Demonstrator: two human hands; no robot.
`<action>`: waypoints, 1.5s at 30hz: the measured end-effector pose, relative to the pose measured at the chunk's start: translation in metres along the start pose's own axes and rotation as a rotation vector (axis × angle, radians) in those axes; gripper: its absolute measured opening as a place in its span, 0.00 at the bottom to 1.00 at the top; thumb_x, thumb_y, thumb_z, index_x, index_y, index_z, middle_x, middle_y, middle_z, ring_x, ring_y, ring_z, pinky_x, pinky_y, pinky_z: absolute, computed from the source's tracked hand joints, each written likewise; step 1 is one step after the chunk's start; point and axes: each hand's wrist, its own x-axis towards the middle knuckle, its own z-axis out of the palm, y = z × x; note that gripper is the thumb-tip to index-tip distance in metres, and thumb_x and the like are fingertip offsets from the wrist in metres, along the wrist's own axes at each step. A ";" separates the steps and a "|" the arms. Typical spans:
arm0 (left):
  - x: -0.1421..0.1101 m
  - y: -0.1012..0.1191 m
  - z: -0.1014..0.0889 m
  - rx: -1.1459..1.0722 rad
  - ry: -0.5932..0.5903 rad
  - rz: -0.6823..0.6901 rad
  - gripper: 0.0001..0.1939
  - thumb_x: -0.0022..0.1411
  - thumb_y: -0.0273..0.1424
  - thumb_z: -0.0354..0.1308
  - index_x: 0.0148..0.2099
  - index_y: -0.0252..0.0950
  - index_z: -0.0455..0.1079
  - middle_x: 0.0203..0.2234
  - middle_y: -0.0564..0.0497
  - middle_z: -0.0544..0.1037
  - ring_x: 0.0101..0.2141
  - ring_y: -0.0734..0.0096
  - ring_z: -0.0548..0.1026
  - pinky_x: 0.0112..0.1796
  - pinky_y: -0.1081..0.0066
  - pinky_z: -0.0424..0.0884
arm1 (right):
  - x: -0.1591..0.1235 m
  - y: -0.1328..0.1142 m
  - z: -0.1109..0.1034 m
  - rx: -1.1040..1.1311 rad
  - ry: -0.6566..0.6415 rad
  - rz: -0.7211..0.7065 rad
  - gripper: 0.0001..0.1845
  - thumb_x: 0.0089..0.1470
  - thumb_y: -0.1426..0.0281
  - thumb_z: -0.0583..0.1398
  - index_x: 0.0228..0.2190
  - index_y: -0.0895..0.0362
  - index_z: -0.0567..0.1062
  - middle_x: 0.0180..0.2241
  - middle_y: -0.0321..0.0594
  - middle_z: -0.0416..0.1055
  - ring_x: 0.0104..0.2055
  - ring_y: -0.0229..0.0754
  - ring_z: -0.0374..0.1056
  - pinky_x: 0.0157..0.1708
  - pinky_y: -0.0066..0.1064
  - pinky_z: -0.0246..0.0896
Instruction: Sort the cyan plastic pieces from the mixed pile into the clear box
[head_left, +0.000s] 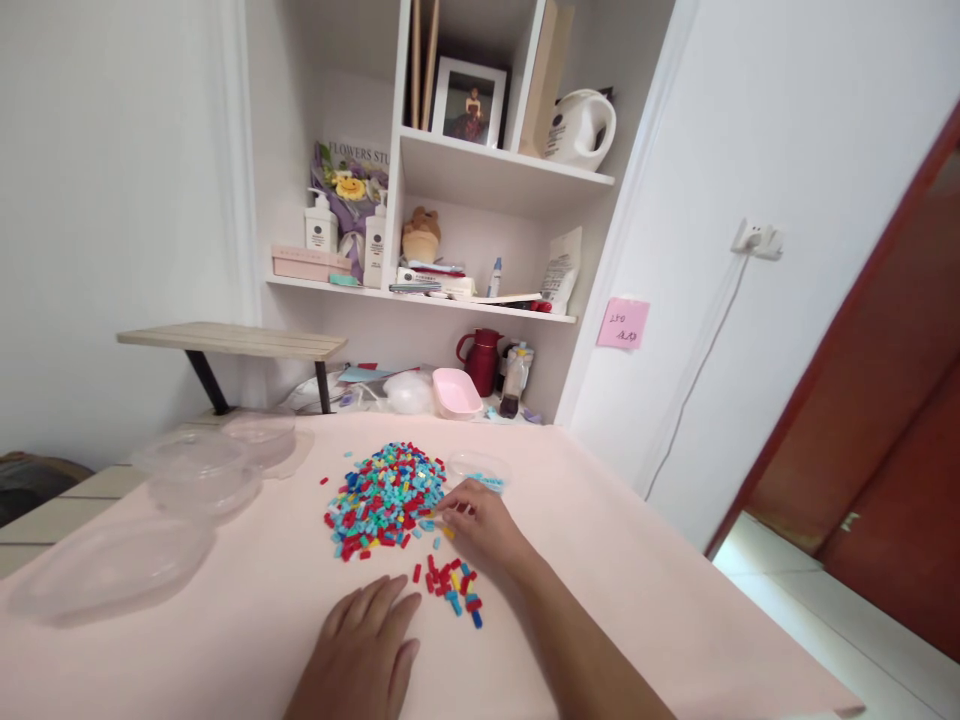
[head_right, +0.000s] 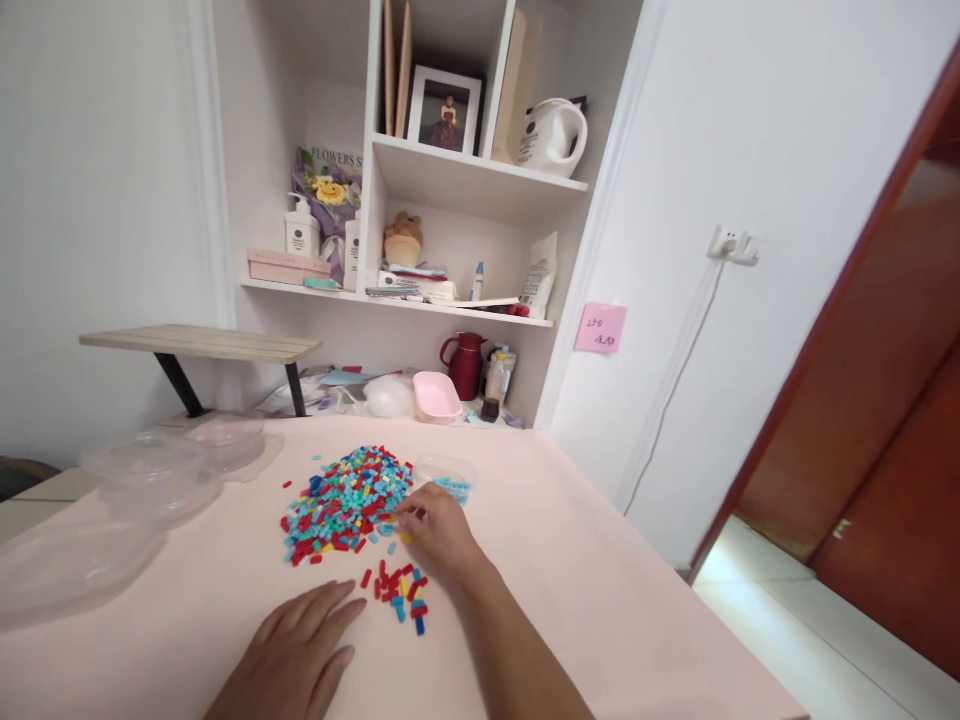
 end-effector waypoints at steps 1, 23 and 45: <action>0.000 0.000 0.000 0.007 0.006 0.003 0.16 0.65 0.39 0.53 0.54 0.48 0.70 0.50 0.57 0.80 0.48 0.71 0.77 0.46 0.69 0.70 | -0.001 -0.001 0.003 -0.012 -0.027 -0.020 0.12 0.55 0.74 0.59 0.36 0.51 0.83 0.37 0.40 0.74 0.42 0.42 0.69 0.44 0.32 0.63; 0.002 0.003 -0.009 0.118 0.074 0.088 0.16 0.64 0.37 0.54 0.53 0.45 0.71 0.49 0.57 0.80 0.47 0.71 0.78 0.44 0.67 0.71 | -0.008 -0.007 -0.005 -0.147 -0.199 0.045 0.15 0.47 0.77 0.61 0.37 0.53 0.80 0.34 0.38 0.71 0.39 0.42 0.67 0.40 0.29 0.61; 0.005 0.005 -0.010 0.193 0.107 0.117 0.14 0.63 0.37 0.53 0.50 0.45 0.74 0.47 0.59 0.81 0.44 0.72 0.80 0.41 0.68 0.74 | 0.006 0.026 -0.029 0.168 0.535 0.279 0.25 0.56 0.58 0.57 0.52 0.54 0.74 0.28 0.35 0.69 0.21 0.37 0.63 0.25 0.31 0.61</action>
